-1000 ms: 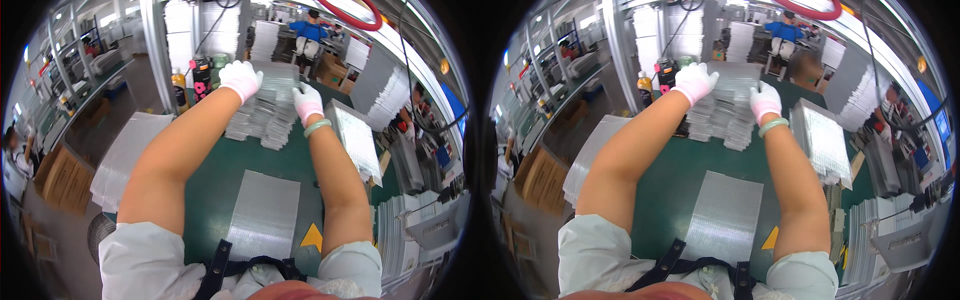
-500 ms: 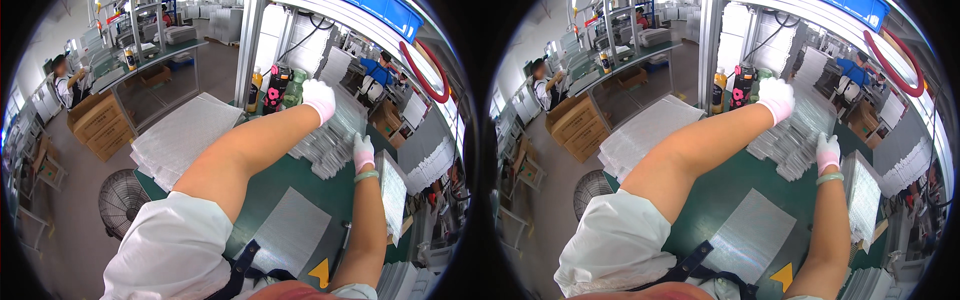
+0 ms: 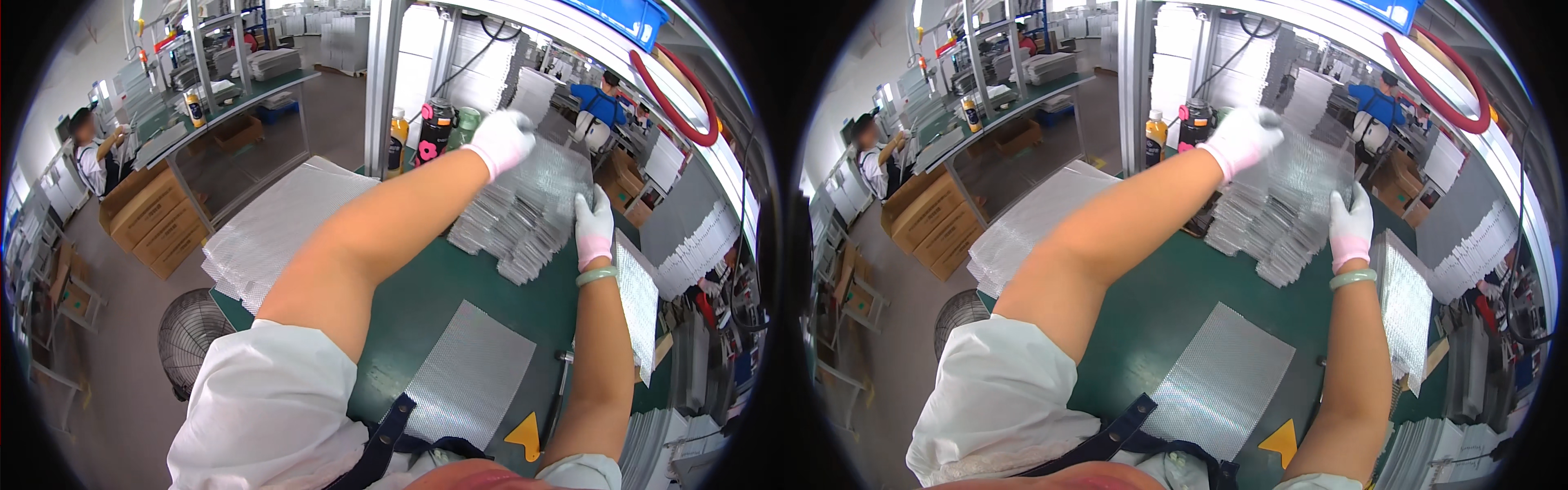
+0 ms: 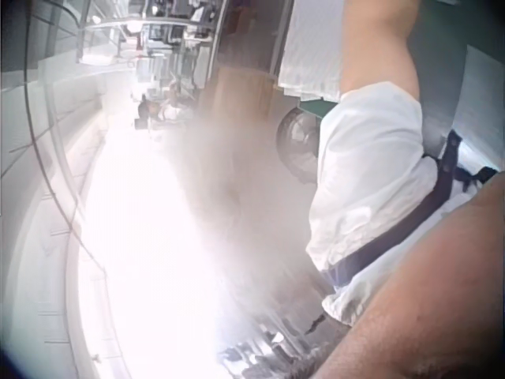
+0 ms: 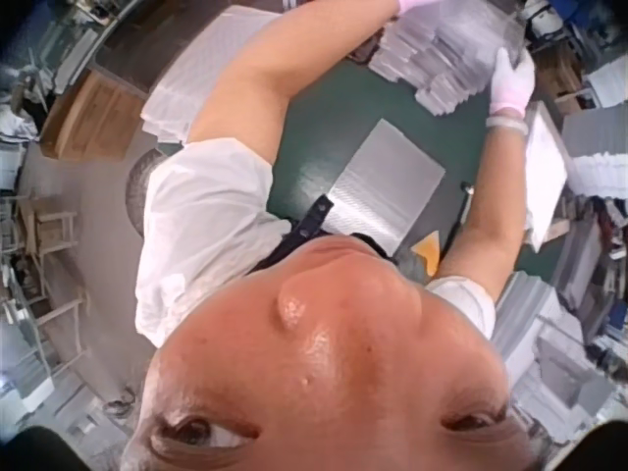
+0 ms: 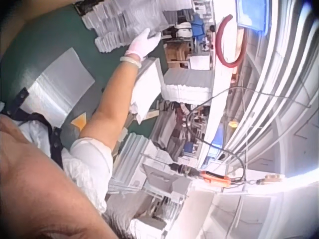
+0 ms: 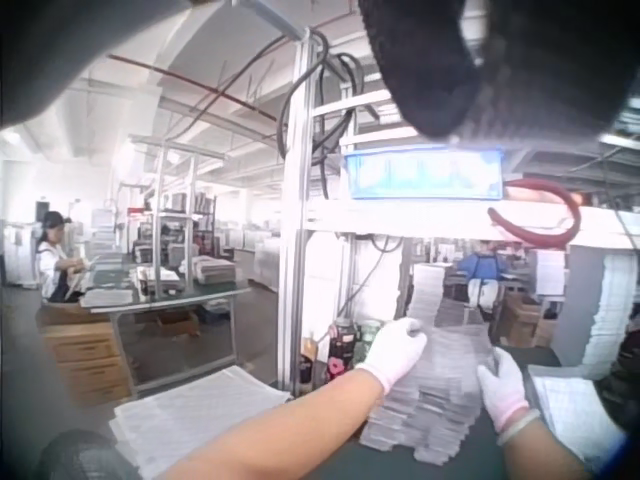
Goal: The person assembles air filters by placing a mesh sheet on a table, inserting a plastic clip, and fitting a frame around it. They then use a handheld stapler to secure the mesh to the frame and stack the finished unit. The process is repeated for multiple units.
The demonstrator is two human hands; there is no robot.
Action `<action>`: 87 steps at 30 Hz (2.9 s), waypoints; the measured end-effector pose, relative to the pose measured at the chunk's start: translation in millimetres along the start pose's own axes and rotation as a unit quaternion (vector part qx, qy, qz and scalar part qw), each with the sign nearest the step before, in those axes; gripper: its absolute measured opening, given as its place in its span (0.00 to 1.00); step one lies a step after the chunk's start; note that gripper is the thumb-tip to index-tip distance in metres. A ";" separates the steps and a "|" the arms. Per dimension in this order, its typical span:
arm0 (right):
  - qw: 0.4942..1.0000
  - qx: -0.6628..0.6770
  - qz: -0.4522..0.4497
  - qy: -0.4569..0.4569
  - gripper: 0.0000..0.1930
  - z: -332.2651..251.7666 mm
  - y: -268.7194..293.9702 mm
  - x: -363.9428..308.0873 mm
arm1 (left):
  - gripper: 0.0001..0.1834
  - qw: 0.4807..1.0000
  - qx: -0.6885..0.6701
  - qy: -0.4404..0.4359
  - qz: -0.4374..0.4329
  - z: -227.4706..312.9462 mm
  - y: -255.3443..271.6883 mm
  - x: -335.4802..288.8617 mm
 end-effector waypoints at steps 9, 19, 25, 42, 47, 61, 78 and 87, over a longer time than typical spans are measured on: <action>0.993 0.092 0.077 -0.014 0.26 -4.1 23.7 1.8 | 0.29 0.895 0.085 -0.435 -0.041 -3.3 21.1 -2.7; 0.955 0.270 0.079 -0.096 0.21 -18.1 41.0 -28.2 | 0.28 0.983 -0.077 -0.018 -0.164 26.8 28.7 -27.2; 0.947 0.301 0.079 -0.079 0.17 -93.1 103.8 -122.0 | 0.26 0.957 -0.131 0.089 -0.242 16.1 53.3 -103.4; 0.991 0.029 0.019 -0.131 0.16 -177.3 139.4 -398.2 | 0.23 0.973 -0.040 0.192 -0.125 0.0 97.5 -410.2; 0.974 -0.100 -0.035 -0.200 0.20 -162.4 136.2 -432.8 | 0.28 0.984 0.145 0.077 -0.061 -8.1 67.6 -434.0; 0.877 -0.261 -0.257 -0.312 0.27 -92.6 74.3 -476.6 | 0.26 0.922 0.302 0.137 -0.201 -73.7 14.1 -460.3; 0.880 -0.272 -0.247 -0.302 0.27 -90.1 73.7 -486.2 | 0.25 0.911 0.329 0.135 -0.210 -79.9 7.7 -465.5; 0.847 -0.281 -0.296 -0.342 0.27 -80.3 68.9 -476.9 | 0.26 0.873 0.370 0.178 -0.264 -89.3 -3.1 -459.9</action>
Point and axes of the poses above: each hand's wrist, its own x-axis towards the middle knuckle, its own y-axis out of the back of the hand, z = x × y, the point moved 10 cm from there along x, towards the middle knuckle, and after that the axes turned 8 degrees about y, right-handed, at the moved point
